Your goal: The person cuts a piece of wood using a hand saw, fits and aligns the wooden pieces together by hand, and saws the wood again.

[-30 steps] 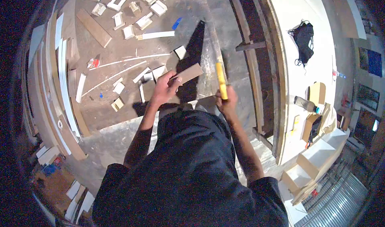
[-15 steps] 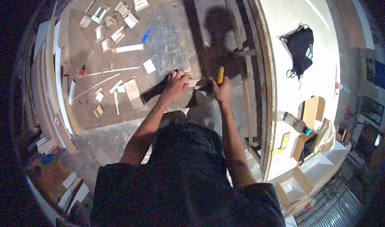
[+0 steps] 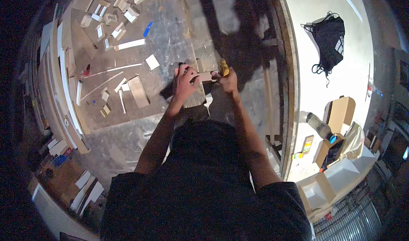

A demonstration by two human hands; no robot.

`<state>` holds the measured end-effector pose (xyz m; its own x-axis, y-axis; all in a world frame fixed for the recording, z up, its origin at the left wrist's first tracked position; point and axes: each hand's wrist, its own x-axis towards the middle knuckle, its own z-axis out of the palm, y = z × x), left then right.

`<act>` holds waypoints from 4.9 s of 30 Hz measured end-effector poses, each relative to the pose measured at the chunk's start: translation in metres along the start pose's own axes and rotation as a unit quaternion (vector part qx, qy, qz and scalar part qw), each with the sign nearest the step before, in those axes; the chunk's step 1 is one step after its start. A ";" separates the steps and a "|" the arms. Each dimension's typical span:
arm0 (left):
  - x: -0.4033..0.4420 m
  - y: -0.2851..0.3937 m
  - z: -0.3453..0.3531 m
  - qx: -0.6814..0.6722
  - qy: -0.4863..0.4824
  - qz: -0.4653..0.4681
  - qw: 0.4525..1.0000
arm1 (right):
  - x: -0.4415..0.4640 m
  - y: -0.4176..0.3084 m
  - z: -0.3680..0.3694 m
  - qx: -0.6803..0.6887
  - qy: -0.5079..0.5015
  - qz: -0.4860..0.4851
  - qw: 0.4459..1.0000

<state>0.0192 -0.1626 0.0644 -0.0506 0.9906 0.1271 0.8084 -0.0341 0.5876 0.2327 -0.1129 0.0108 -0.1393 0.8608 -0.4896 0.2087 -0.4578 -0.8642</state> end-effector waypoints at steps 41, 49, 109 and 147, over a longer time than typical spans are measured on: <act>0.030 -0.006 0.040 0.118 0.117 -0.217 0.962 | -0.017 -0.027 0.023 -0.205 0.072 -0.018 0.976; 0.033 -0.005 0.036 0.126 0.106 -0.212 0.963 | -0.051 -0.061 -0.041 0.120 0.120 0.074 0.983; 0.035 -0.008 0.027 0.164 0.080 -0.233 0.955 | -0.173 -0.165 0.038 -0.068 -0.024 0.216 0.974; 0.031 -0.014 0.043 0.194 0.142 -0.198 0.950 | -0.191 -0.164 0.044 -0.106 0.035 0.134 0.985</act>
<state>0.0313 -0.1260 0.0259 -0.5079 0.8377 0.2009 0.8454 0.4400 0.3028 0.1828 -0.2114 0.2412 0.0134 0.7313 -0.6819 0.4280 -0.6205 -0.6571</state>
